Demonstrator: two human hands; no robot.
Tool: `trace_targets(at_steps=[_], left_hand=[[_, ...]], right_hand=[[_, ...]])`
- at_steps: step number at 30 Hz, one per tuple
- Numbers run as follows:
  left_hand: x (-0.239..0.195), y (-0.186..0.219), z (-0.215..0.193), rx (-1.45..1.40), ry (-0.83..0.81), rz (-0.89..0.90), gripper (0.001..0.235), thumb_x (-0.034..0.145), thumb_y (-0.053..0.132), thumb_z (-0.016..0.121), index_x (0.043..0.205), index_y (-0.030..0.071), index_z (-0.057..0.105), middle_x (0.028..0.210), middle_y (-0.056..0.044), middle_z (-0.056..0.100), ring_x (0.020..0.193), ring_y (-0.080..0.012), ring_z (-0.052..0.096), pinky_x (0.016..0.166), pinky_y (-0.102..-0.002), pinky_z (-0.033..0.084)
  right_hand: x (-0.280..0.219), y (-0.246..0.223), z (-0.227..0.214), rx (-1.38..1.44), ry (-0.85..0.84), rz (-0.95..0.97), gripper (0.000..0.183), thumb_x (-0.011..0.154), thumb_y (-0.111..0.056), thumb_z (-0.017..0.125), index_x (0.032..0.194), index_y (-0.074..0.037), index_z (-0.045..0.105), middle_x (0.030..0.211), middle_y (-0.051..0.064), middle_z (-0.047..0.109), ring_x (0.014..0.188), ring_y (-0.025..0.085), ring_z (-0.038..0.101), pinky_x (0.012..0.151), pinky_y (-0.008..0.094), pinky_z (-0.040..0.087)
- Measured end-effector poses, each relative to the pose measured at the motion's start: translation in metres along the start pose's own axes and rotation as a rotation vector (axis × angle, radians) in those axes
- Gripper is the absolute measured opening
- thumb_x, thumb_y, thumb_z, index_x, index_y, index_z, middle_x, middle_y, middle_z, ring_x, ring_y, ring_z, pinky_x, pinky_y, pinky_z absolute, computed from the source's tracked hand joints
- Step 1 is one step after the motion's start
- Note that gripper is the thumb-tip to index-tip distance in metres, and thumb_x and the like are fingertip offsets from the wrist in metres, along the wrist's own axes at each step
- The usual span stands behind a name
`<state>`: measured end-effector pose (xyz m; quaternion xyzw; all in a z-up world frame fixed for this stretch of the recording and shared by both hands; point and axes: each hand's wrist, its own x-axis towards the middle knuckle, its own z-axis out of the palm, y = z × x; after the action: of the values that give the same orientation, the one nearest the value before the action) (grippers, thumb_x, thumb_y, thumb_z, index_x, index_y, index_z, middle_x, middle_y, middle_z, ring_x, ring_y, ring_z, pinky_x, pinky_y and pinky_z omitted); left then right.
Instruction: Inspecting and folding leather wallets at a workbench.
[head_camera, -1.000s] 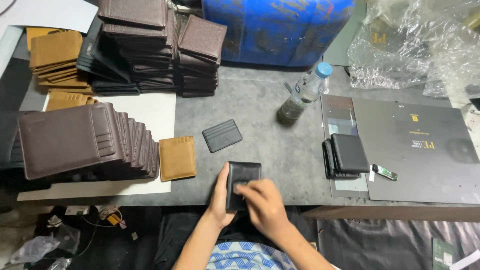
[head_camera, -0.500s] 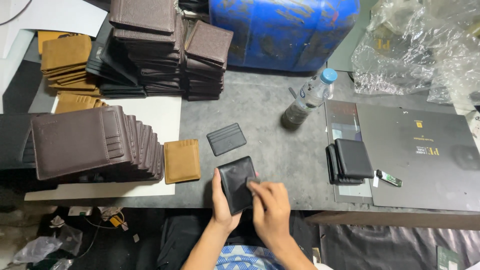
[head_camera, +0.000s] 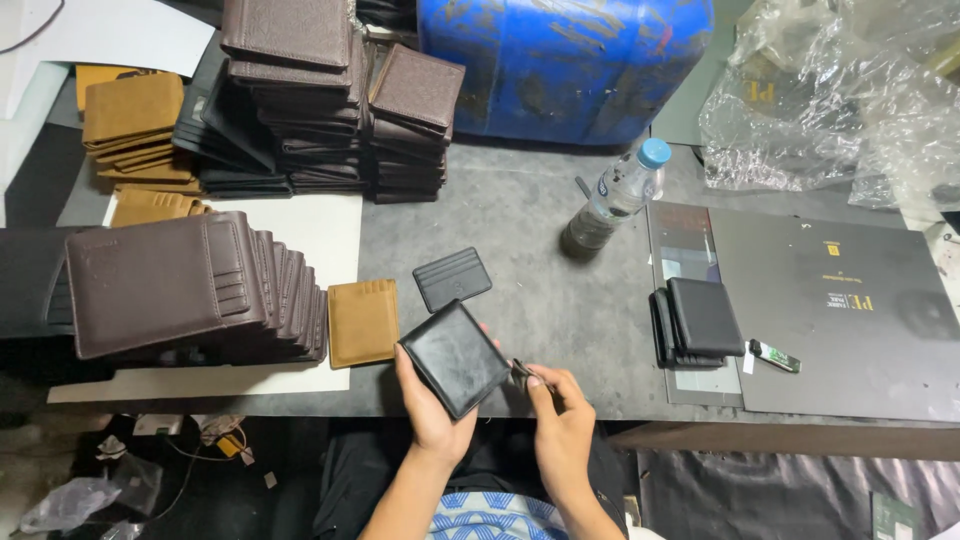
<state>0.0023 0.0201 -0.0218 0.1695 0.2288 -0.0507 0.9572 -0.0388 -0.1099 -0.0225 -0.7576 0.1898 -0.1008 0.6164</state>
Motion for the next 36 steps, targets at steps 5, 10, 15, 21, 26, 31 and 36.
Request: trace_targets(at_steps=[5, 10, 15, 21, 26, 31, 36], left_hand=[[-0.005, -0.002, 0.01, 0.112, -0.017, 0.065, 0.072, 0.094, 0.062, 0.039, 0.157, 0.028, 0.04, 0.123, -0.019, 0.063, 0.103, -0.031, 0.063, 0.088, -0.048, 0.053], [-0.004, -0.002, 0.006, 0.397, -0.094, 0.144, 0.069, 0.095, 0.057, 0.04, 0.154, 0.019, 0.043, 0.11, -0.015, 0.064, 0.088, -0.0272, 0.066, 0.077, -0.042, 0.057], [-0.001, 0.001, 0.0, 0.513, -0.166, -0.111, 0.054, 0.099, 0.04, 0.046, 0.142, 0.009, 0.056, 0.111, -0.018, 0.069, 0.085, -0.0284, 0.069, 0.065, -0.043, 0.06], [-0.013, 0.007, 0.001, 0.677, -0.519, -0.726, 0.089, 0.095, 0.069, 0.029, 0.138, -0.002, 0.062, 0.094, -0.016, 0.071, 0.071, -0.0272, 0.072, 0.07, -0.032, 0.058], [-0.011, 0.005, 0.003, 0.546, -0.42, -0.774, 0.076, 0.099, 0.052, 0.036, 0.138, -0.007, 0.062, 0.102, -0.024, 0.072, 0.08, -0.0363, 0.072, 0.078, -0.043, 0.059], [-0.004, -0.009, 0.001, 0.359, -0.294, -0.686, 0.069, 0.087, 0.035, 0.038, 0.133, -0.011, 0.06, 0.119, -0.025, 0.07, 0.093, -0.0364, 0.07, 0.085, -0.044, 0.056], [-0.004, -0.015, 0.006, 0.508, -0.077, -0.634, 0.064, 0.102, 0.054, 0.043, 0.123, -0.001, 0.067, 0.094, -0.021, 0.071, 0.076, -0.0305, 0.068, 0.071, -0.041, 0.059]], right_hand=[[-0.011, -0.008, -0.003, 0.691, 0.008, 0.445, 0.02, 0.092, 0.002, 0.062, 0.105, 0.015, 0.069, 0.101, 0.029, 0.074, 0.093, 0.035, 0.07, 0.092, 0.042, 0.057], [-0.005, -0.033, -0.021, 0.802, 0.012, 0.488, 0.023, 0.094, 0.003, 0.056, 0.107, 0.021, 0.063, 0.107, 0.039, 0.07, 0.104, 0.045, 0.069, 0.099, 0.054, 0.058], [0.019, -0.042, -0.048, 0.882, 0.151, 0.318, 0.022, 0.097, 0.003, 0.052, 0.113, 0.017, 0.058, 0.116, 0.034, 0.064, 0.122, 0.049, 0.064, 0.107, 0.06, 0.055], [0.068, -0.02, -0.047, 0.78, 0.015, 0.035, 0.016, 0.093, -0.002, 0.063, 0.107, 0.006, 0.066, 0.12, 0.033, 0.071, 0.117, 0.039, 0.07, 0.108, 0.048, 0.057], [0.055, -0.019, -0.034, 0.581, -0.023, 0.048, 0.014, 0.094, -0.005, 0.063, 0.104, 0.002, 0.07, 0.125, 0.025, 0.074, 0.122, 0.031, 0.07, 0.106, 0.038, 0.054], [0.031, -0.043, -0.027, 0.371, -0.129, 0.018, 0.024, 0.097, -0.011, 0.062, 0.114, 0.001, 0.074, 0.098, 0.01, 0.064, 0.056, 0.02, 0.051, 0.024, 0.029, 0.046], [0.037, -0.026, -0.026, -0.244, -0.204, -0.712, 0.016, 0.097, -0.008, 0.062, 0.106, -0.012, 0.075, 0.097, 0.003, 0.073, 0.09, 0.02, 0.064, 0.088, 0.035, 0.045]])
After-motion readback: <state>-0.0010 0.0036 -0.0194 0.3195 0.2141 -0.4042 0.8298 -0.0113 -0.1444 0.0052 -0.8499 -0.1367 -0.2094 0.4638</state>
